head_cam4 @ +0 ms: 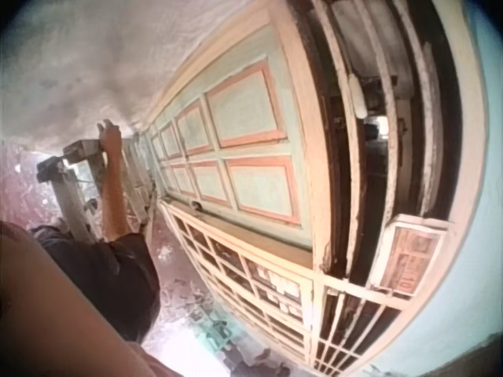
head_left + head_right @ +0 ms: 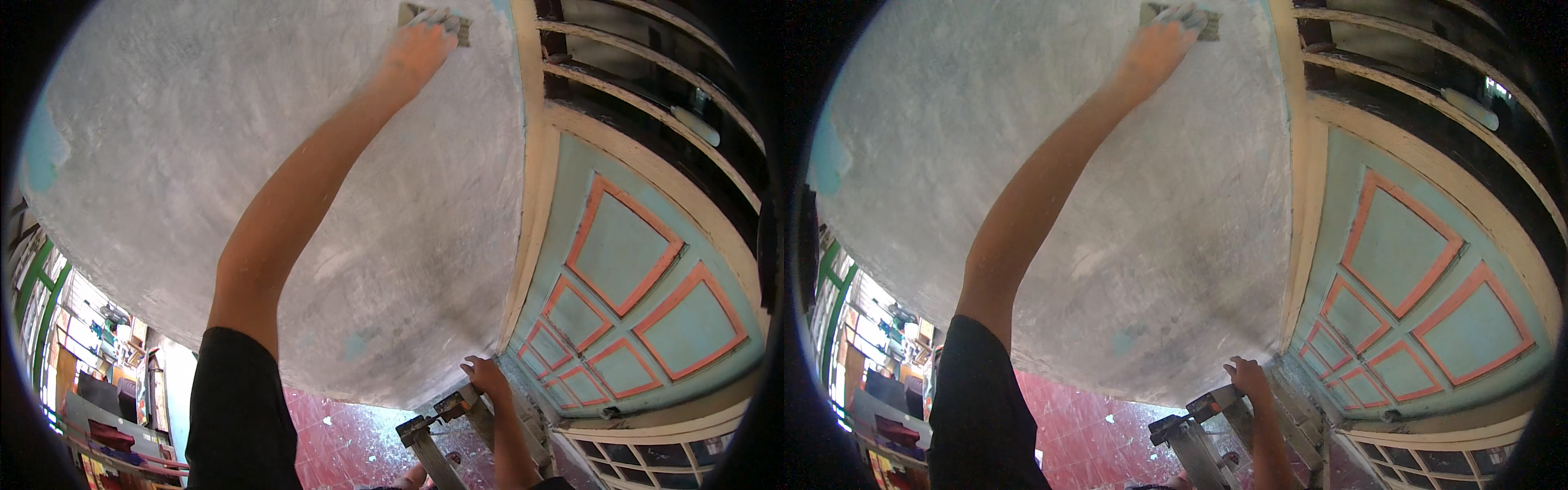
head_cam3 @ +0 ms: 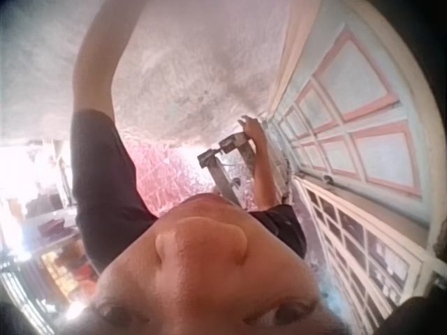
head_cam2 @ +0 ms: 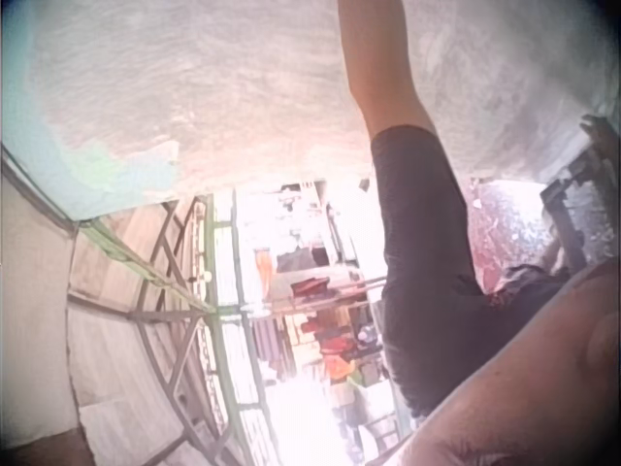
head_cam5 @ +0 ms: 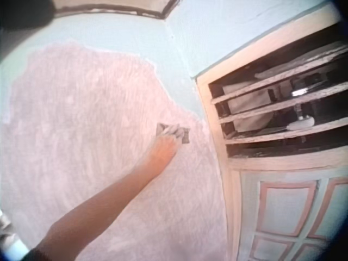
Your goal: The person sands a large vertical wall surface using a sanding block held in the right hand. The person moves the block in repeated strokes across the wall, working from lower to higher areas while standing on a ladder. The wall surface appears to be covered with a light gray material, and the person continues sanding throughout the clip.
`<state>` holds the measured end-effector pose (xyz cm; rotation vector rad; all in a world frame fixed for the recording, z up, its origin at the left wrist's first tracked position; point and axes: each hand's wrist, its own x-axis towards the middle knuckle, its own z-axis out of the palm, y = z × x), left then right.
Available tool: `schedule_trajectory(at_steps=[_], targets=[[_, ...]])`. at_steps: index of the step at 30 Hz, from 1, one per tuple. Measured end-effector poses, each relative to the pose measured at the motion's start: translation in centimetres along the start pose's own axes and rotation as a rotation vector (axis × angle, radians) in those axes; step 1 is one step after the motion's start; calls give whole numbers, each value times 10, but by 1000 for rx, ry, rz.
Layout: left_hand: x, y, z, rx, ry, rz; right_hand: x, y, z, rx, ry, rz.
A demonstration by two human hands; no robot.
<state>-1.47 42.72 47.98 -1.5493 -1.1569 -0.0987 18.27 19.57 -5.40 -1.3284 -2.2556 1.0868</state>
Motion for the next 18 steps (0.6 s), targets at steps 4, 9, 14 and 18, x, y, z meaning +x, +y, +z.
schedule_trajectory(at_steps=[4,9,14,18], targets=[[30,-15,55,-50,178,83,-7,-4,0,-32,-29,-12],[-45,4,-36,67,-34,133,-2,9,1,-5,38,-15],[-149,-2,-19,58,-17,185,-2,4,-1,-8,17,-26],[-230,29,-44,-84,-147,57,-5,-5,-13,5,6,-24]])
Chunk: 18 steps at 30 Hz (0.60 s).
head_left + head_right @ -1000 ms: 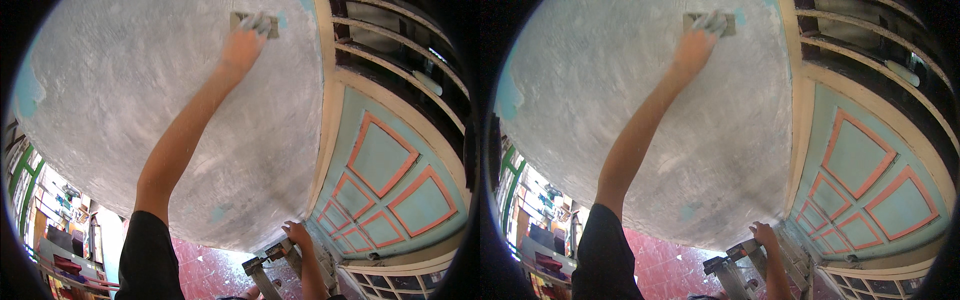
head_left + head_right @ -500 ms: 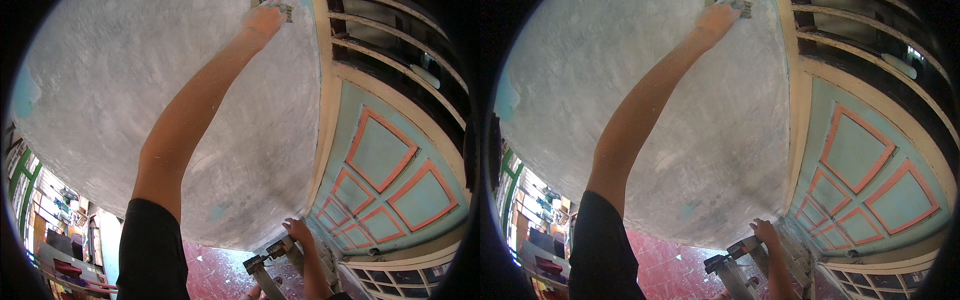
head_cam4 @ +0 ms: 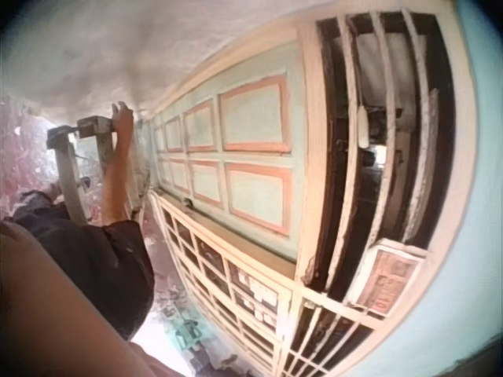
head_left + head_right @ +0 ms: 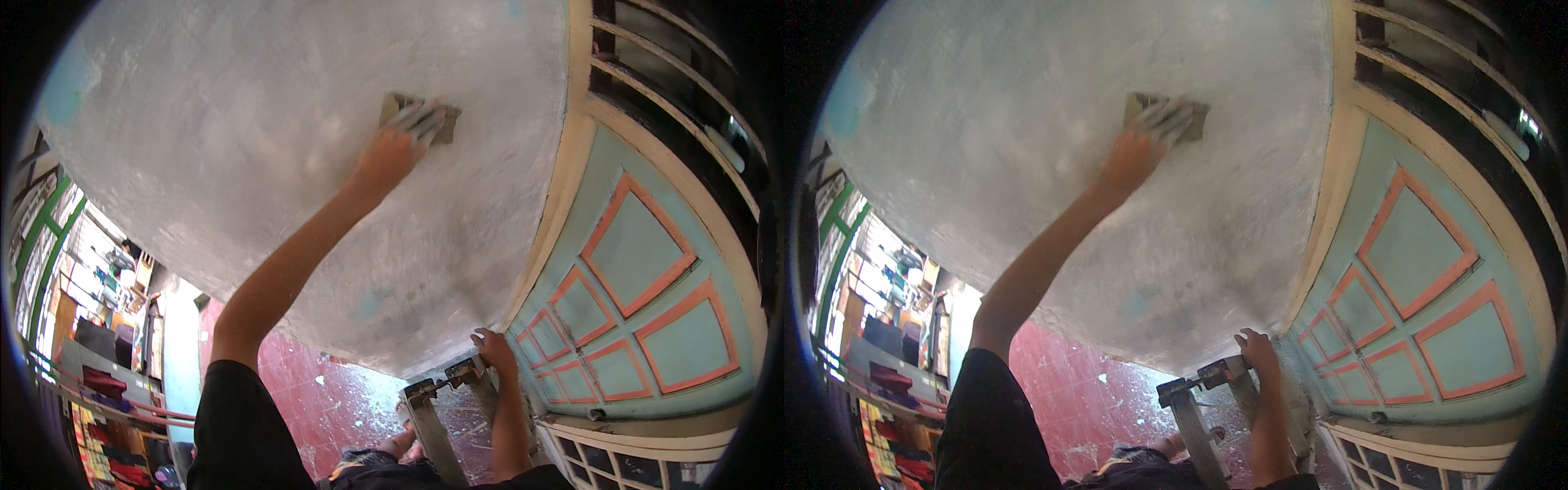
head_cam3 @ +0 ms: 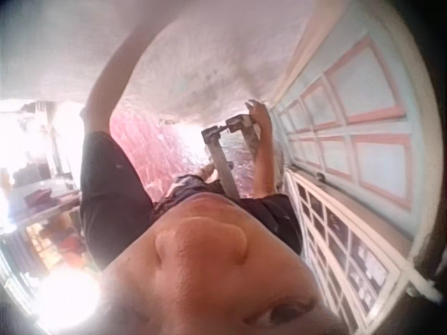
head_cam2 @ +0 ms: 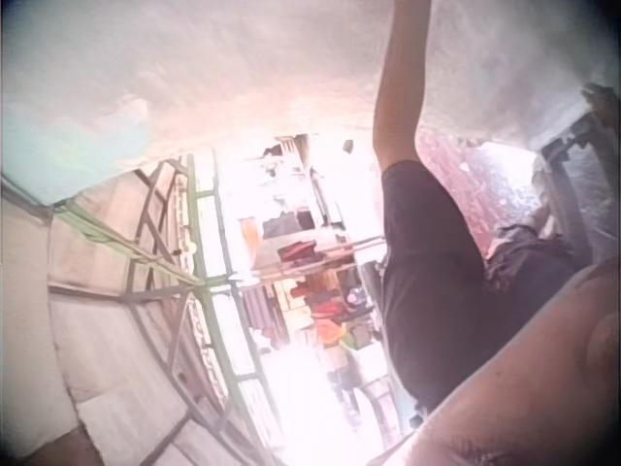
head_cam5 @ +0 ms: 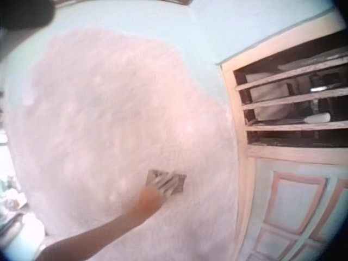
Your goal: The person sands a large vertical wall surface using a sanding block held in the right hand. The person moves the block in repeated strokes across the wall, working from lower to higher areas while standing on a ladder. The wall surface appears to be covered with a light gray material, and the person continues sanding throughout the clip.
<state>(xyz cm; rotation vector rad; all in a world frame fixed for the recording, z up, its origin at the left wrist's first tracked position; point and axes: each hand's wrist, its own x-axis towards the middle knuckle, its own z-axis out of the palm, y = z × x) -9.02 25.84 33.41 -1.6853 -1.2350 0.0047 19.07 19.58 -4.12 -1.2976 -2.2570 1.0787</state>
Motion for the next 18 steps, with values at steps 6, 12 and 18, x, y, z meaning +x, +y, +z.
schedule_trajectory(at_steps=[6,12,18], targets=[[-65,5,17,-109,17,-134,9,17,11,20,-38,-17],[-18,-68,-64,78,139,-320,15,14,8,66,-122,-2],[45,-154,-106,93,476,-348,19,23,12,58,-130,-28]])
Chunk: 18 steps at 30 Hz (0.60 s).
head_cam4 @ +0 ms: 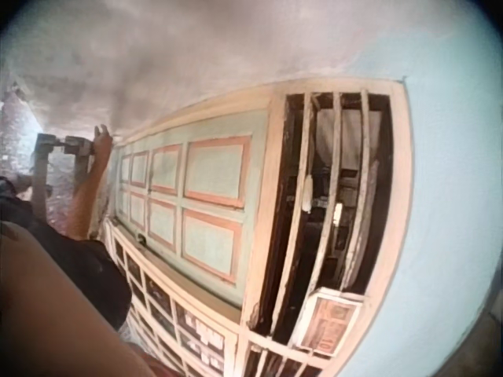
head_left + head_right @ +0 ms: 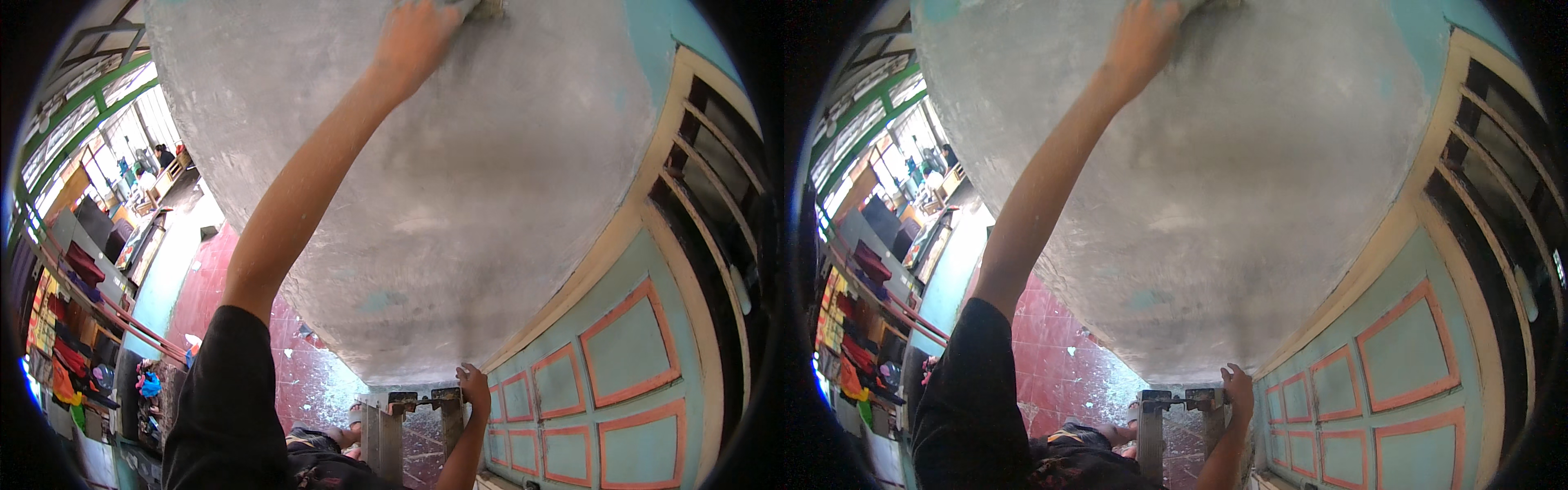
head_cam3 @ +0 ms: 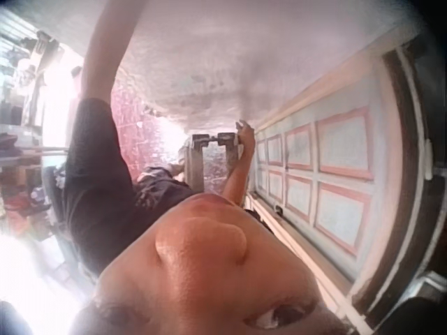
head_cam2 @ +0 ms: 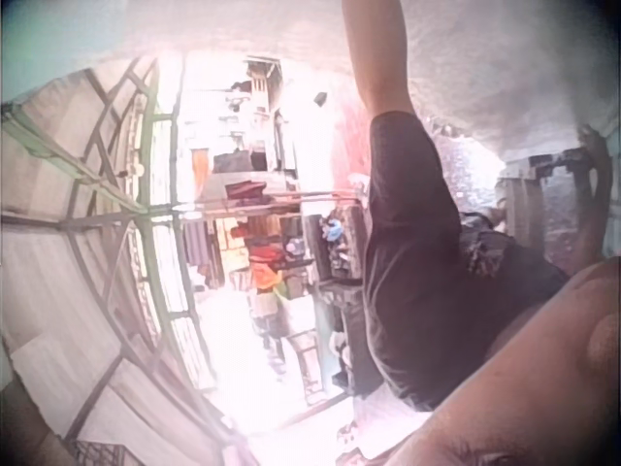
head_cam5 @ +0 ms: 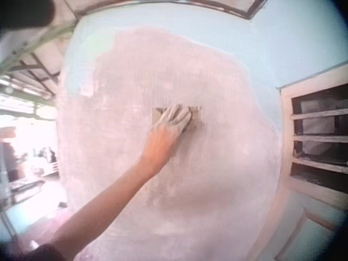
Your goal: The person sands a large vertical wall surface using a sanding block held in the right hand. The person moves the block in repeated strokes across the wall, working from lower to higher areas while standing on a ladder. The wall surface appears to be covered with a light gray material, and the person continues sanding throughout the clip.
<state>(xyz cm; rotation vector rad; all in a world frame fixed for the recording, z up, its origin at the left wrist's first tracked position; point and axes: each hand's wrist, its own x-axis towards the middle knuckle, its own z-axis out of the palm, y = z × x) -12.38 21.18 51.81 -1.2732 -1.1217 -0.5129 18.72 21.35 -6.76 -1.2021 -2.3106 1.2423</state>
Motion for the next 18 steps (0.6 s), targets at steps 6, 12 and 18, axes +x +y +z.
schedule_trajectory(at_steps=[6,12,18], targets=[[-25,7,13,44,-17,-44,1,11,7,-34,29,-34],[-116,58,2,16,-196,-63,-4,-2,-2,-11,24,-7],[-189,87,-10,-199,-297,-136,-3,-3,-4,-43,42,-65]])
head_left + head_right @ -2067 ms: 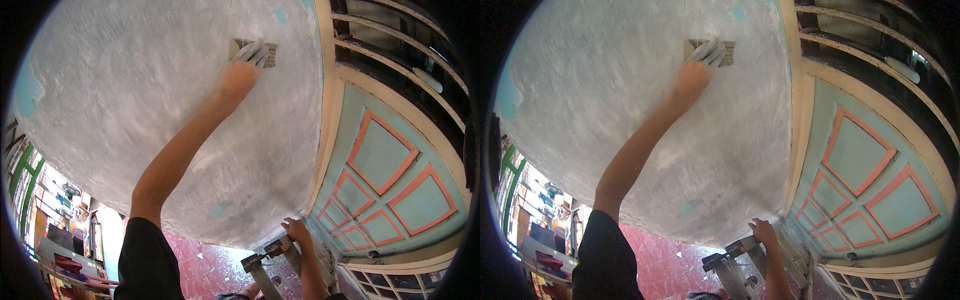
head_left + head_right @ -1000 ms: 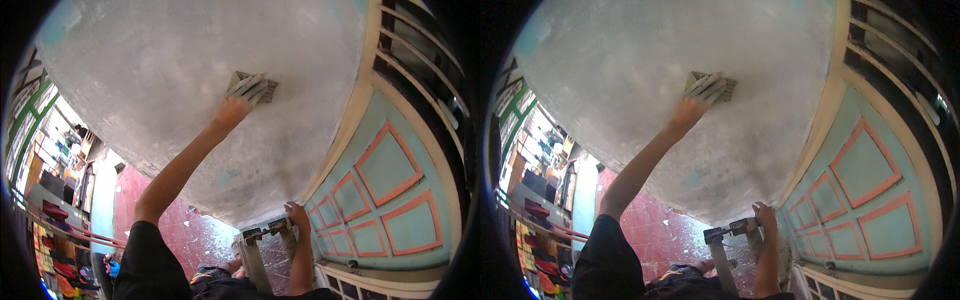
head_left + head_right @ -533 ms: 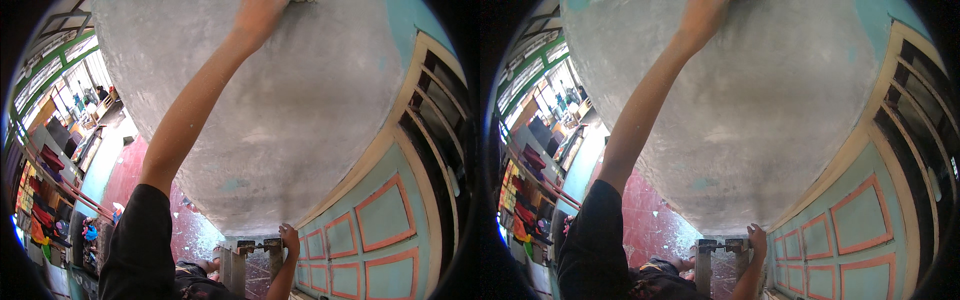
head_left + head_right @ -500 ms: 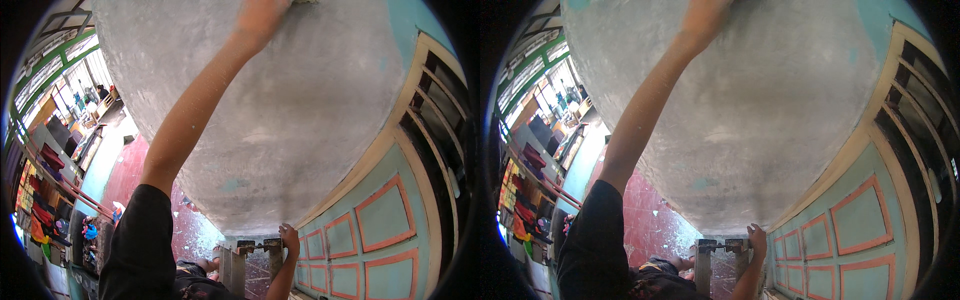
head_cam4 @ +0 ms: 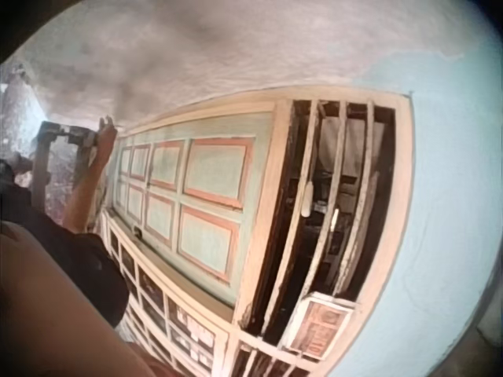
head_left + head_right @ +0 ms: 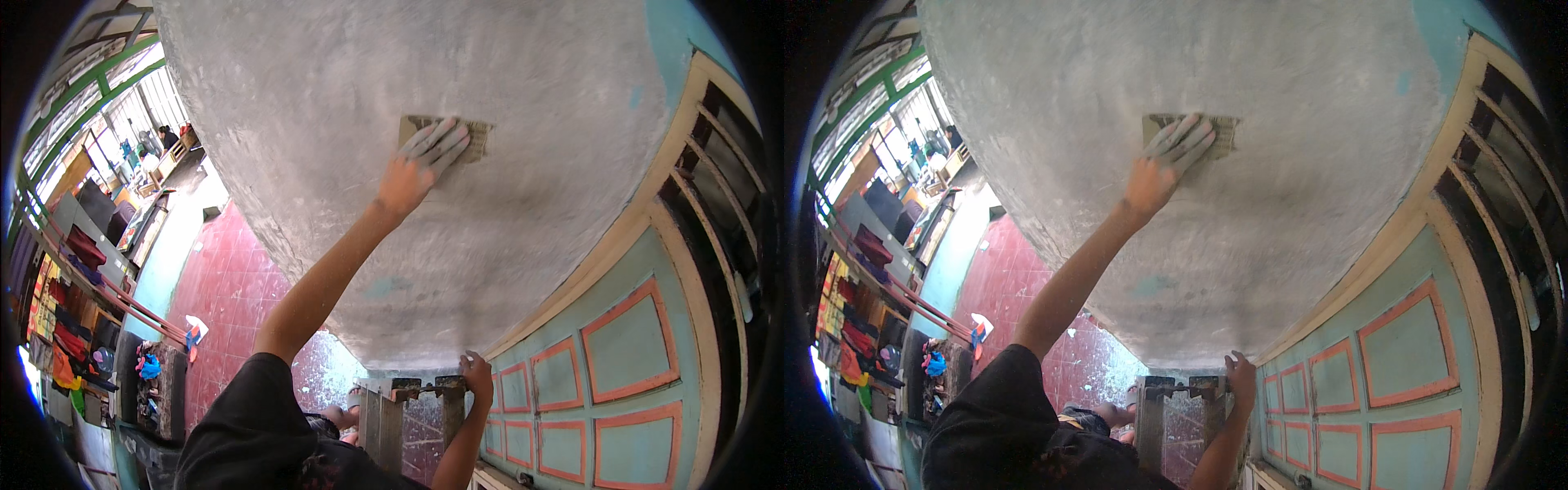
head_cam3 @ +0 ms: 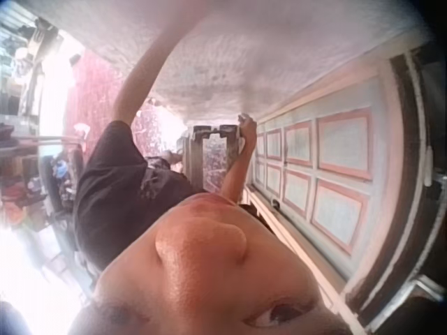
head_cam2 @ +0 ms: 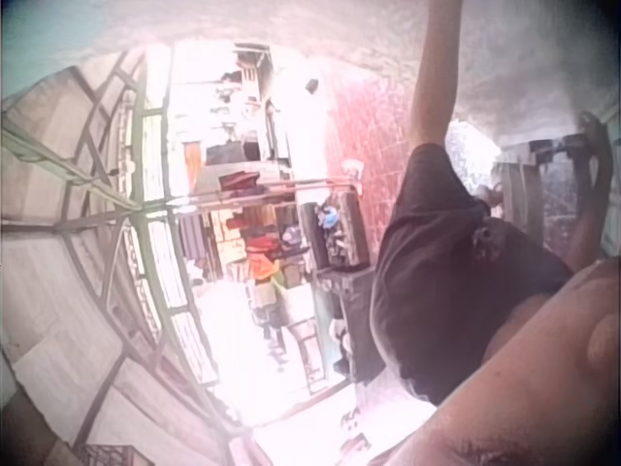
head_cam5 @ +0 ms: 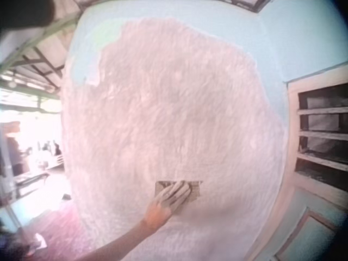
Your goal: The person sands a large vertical wall surface using a sanding block held in the right hand. The person moves the block in repeated strokes across the wall, working from lower to higher areas while standing on a ladder. The wall surface appears to be covered with a light gray material, and the person continues sanding throughout the clip.
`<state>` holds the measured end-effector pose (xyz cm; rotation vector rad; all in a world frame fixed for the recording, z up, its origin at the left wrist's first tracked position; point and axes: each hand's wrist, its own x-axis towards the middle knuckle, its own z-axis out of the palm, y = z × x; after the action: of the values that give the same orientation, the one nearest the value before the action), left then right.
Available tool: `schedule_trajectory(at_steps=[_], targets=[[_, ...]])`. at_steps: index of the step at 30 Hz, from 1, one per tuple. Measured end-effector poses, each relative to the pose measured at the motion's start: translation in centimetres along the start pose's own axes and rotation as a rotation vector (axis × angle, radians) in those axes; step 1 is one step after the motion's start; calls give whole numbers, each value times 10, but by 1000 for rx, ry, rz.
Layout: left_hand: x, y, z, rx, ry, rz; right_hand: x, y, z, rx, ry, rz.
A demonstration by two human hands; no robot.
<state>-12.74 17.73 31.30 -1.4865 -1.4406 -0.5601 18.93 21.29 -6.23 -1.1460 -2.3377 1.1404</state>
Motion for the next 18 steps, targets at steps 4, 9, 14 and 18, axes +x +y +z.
schedule_trajectory(at_steps=[4,9,14,18], targets=[[-34,-7,1,-3,-87,43,-7,-54,-39,186,211,-157],[-51,-15,-26,-9,-158,-13,-2,-143,-112,459,533,-325],[-50,-17,-26,-85,-43,-99,27,-289,-135,49,437,-844],[-55,-26,-23,-308,95,-110,74,-367,-98,-233,494,-1111]])
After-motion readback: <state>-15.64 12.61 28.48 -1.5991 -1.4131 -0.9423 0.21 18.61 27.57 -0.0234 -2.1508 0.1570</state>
